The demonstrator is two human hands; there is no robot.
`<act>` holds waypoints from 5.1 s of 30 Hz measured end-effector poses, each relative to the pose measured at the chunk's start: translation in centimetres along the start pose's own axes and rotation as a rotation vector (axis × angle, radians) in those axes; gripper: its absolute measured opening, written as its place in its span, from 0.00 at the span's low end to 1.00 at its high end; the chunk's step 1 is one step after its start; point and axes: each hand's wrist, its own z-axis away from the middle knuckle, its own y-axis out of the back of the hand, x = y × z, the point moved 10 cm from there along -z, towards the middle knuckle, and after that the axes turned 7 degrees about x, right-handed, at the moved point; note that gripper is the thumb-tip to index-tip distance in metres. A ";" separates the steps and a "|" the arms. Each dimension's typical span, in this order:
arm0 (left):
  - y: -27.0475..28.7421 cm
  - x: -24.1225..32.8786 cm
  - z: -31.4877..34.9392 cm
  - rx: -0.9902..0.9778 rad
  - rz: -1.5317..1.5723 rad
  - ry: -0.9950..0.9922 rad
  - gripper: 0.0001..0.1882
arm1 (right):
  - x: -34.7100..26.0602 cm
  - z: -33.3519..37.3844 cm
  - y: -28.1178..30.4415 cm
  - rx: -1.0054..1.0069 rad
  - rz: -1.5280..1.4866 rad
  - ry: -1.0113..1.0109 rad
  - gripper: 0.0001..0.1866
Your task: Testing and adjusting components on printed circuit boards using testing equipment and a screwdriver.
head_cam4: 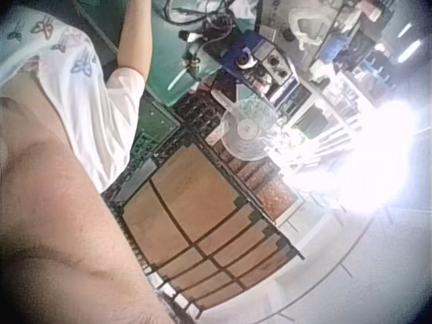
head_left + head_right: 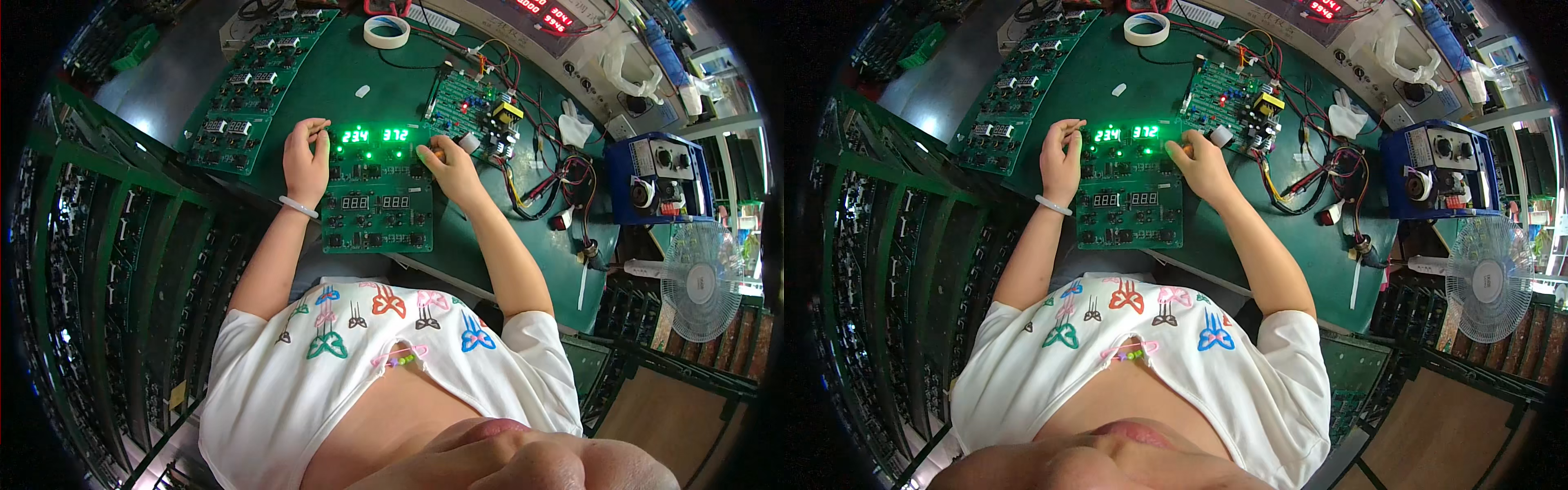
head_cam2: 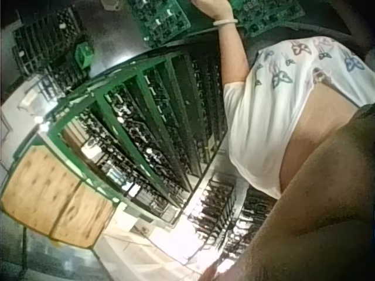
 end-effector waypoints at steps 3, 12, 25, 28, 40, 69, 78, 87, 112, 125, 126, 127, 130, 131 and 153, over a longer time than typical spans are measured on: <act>0.2 0.0 0.1 0.003 -0.004 -0.012 0.08 | 0.1 0.2 -0.2 -0.023 -0.037 -0.006 0.22; 0.1 0.5 0.4 -0.001 0.046 -0.040 0.10 | -0.3 1.1 0.7 0.030 0.051 -0.009 0.26; -3.7 13.8 8.0 -0.622 -0.080 -0.501 0.25 | 10.3 13.9 26.3 0.766 0.687 -0.344 0.17; -4.7 13.9 10.7 -0.748 -0.250 -0.596 0.37 | 11.6 14.4 26.1 0.626 0.631 -0.486 0.22; -5.3 13.6 12.0 -0.763 -0.305 -0.599 0.40 | 13.0 12.3 24.3 0.635 0.664 -0.153 0.12; -3.7 16.6 15.3 -0.762 0.123 -0.904 0.34 | -3.7 9.9 6.8 0.292 -0.222 0.162 0.26; -3.6 16.5 13.5 -0.848 0.203 -0.720 0.33 | -3.3 10.2 7.2 0.275 -0.332 -0.044 0.27; 2.7 18.9 9.3 -0.502 0.109 -0.851 0.35 | -2.8 9.9 5.2 0.509 0.276 0.213 0.16; 42.6 39.7 -22.2 0.154 -1.196 -0.692 0.36 | -1.9 11.0 3.1 0.521 0.535 0.339 0.14; 48.7 28.2 -30.2 -0.108 -1.383 0.054 0.49 | -1.3 11.1 2.9 0.513 0.526 0.343 0.13; 47.7 27.8 -30.2 -0.120 -1.379 0.054 0.49 | -1.2 11.2 3.1 0.510 0.520 0.333 0.13; 46.0 29.8 -29.4 0.033 -1.707 -0.115 0.50 | -1.1 11.2 3.2 0.503 0.536 0.317 0.13; 42.2 33.6 -28.1 0.164 -2.105 -0.423 0.45 | -1.5 11.2 3.4 0.508 0.561 0.340 0.12; 42.1 34.7 -28.5 0.208 -1.983 -0.583 0.43 | -1.3 10.9 3.1 0.487 0.556 0.346 0.12; 8.3 -4.9 -8.7 -0.556 -1.078 0.124 0.60 | -1.9 10.9 3.4 0.506 0.479 0.319 0.11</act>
